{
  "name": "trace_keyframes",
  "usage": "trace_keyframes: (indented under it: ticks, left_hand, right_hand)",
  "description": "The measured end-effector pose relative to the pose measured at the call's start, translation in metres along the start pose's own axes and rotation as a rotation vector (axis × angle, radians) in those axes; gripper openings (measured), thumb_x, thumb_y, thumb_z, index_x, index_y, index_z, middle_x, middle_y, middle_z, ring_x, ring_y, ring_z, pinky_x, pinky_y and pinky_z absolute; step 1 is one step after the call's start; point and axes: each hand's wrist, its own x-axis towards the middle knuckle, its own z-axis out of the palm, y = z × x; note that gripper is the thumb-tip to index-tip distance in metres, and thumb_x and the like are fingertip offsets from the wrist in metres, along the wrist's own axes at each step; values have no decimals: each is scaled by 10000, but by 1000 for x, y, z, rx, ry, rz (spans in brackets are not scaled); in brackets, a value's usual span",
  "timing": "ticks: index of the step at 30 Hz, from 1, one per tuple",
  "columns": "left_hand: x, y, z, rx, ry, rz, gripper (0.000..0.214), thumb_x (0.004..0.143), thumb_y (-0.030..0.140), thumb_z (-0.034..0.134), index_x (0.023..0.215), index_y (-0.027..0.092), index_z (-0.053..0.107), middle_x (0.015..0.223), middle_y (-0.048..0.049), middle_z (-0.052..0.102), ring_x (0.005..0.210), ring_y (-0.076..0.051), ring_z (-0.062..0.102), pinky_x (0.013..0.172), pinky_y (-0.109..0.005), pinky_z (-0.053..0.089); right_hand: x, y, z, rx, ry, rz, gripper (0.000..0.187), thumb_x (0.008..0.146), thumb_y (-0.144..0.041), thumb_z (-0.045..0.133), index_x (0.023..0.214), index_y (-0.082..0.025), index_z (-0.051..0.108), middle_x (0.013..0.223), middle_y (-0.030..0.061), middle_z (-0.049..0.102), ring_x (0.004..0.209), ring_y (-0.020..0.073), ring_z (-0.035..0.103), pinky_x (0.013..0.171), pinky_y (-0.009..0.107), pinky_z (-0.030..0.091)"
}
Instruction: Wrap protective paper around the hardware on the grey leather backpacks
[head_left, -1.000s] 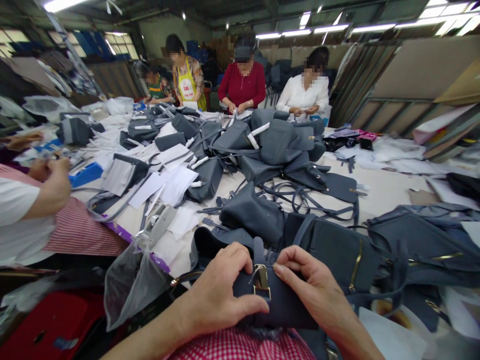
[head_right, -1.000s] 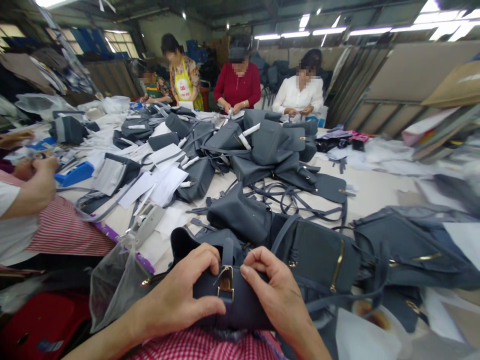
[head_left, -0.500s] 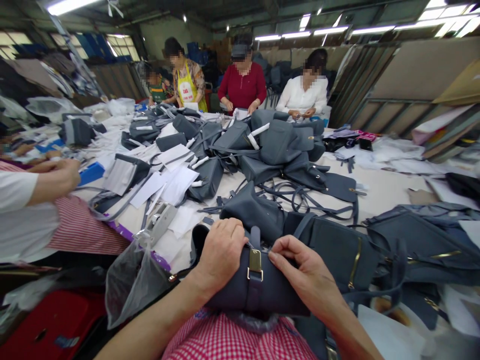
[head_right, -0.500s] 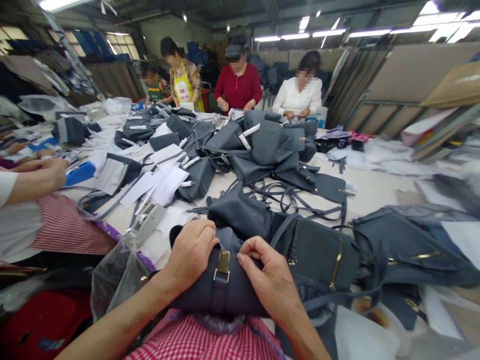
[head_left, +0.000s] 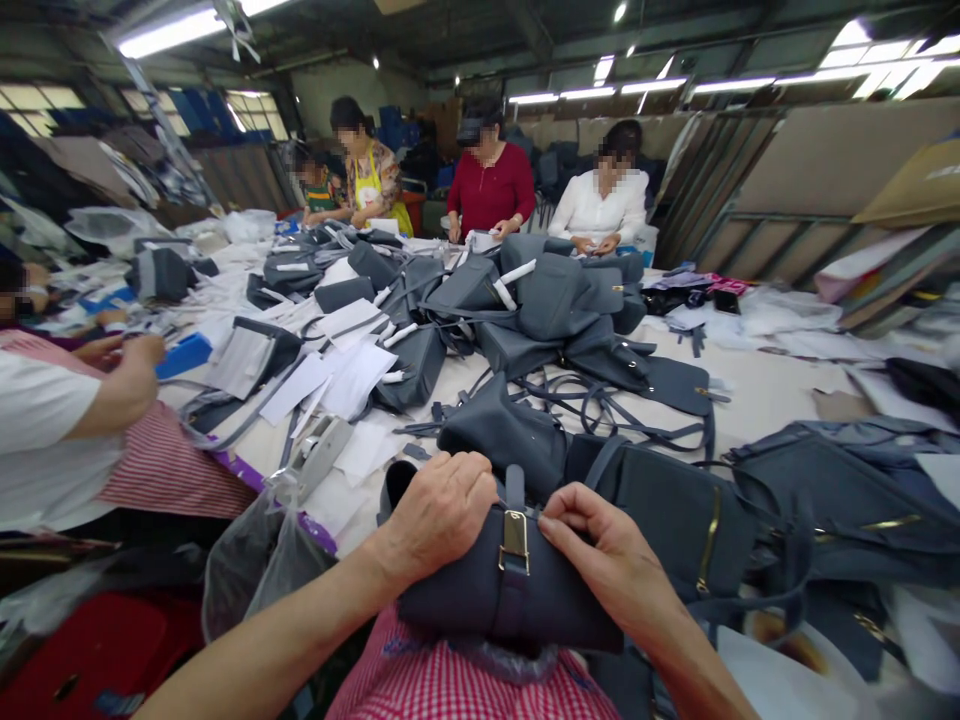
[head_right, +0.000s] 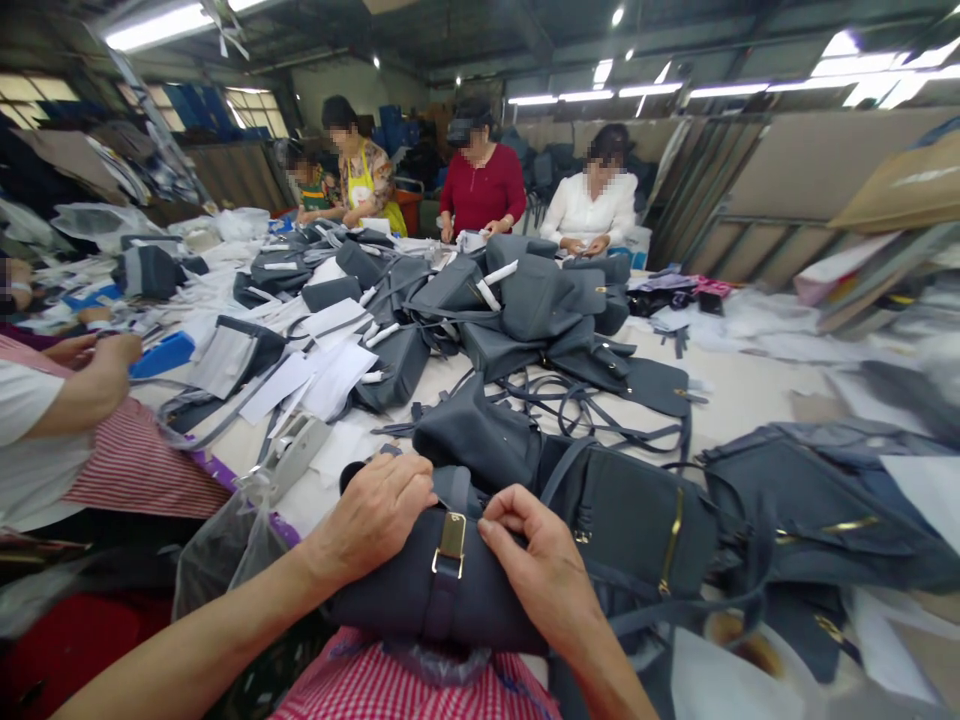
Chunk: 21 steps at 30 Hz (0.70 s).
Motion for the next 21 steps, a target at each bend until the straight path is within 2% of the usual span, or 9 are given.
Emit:
trace_keyframes:
  ticks: [5,10,13,15,17,19,21]
  left_hand:
    - [-5,-20,0,163,-53,-352,229,974,188,352,855,165,547,833,-70,594,701,-193,556,626,-301,398]
    - [-11,-40,-17,194,-99,-467,255,967,291,399,799,187,561,797,-60,628,754,-197,601,655,-284,392]
    - [-23,-51,-24,216,-163,-618,200,951,243,393,985,182,579,825,-64,672,752,-221,633,638,-295,398]
    - [-36,-61,-28,234,-205,-708,243,944,250,377,1074,192,574,808,-62,690,735,-249,648,631,-318,417]
    - [-52,-72,-33,252,-179,-727,265,923,246,384,1095,200,581,867,-78,703,808,-268,659,696,-349,456]
    - [-68,-83,-37,247,-86,-686,263,875,232,433,1086,188,583,1030,-111,689,984,-281,634,831,-380,469]
    - [-84,-90,-37,192,-20,-683,213,850,267,470,994,179,600,1109,-128,666,1069,-294,600,907,-409,463]
  right_hand:
    - [-7,0,3,33,-77,10,189,818,-351,595,726,-198,533,631,-48,541,608,112,474,573,227,368]
    - [-7,6,-5,90,-16,22,237,827,-406,610,752,-193,539,649,-36,560,613,113,464,577,234,364]
    - [-5,10,-15,98,35,23,251,818,-430,627,773,-193,554,662,-31,582,622,115,482,581,230,366]
    - [-3,11,-21,104,70,32,266,807,-450,638,788,-196,560,665,-29,602,616,114,490,574,225,366]
    - [1,12,-26,109,106,37,285,787,-469,659,809,-201,565,659,-30,620,600,113,496,564,221,364]
    - [5,11,-29,110,140,29,305,766,-482,680,833,-204,573,657,-31,633,595,114,509,561,220,370]
    - [9,7,-29,115,157,7,318,753,-483,697,847,-202,580,672,-25,645,606,116,531,569,220,384]
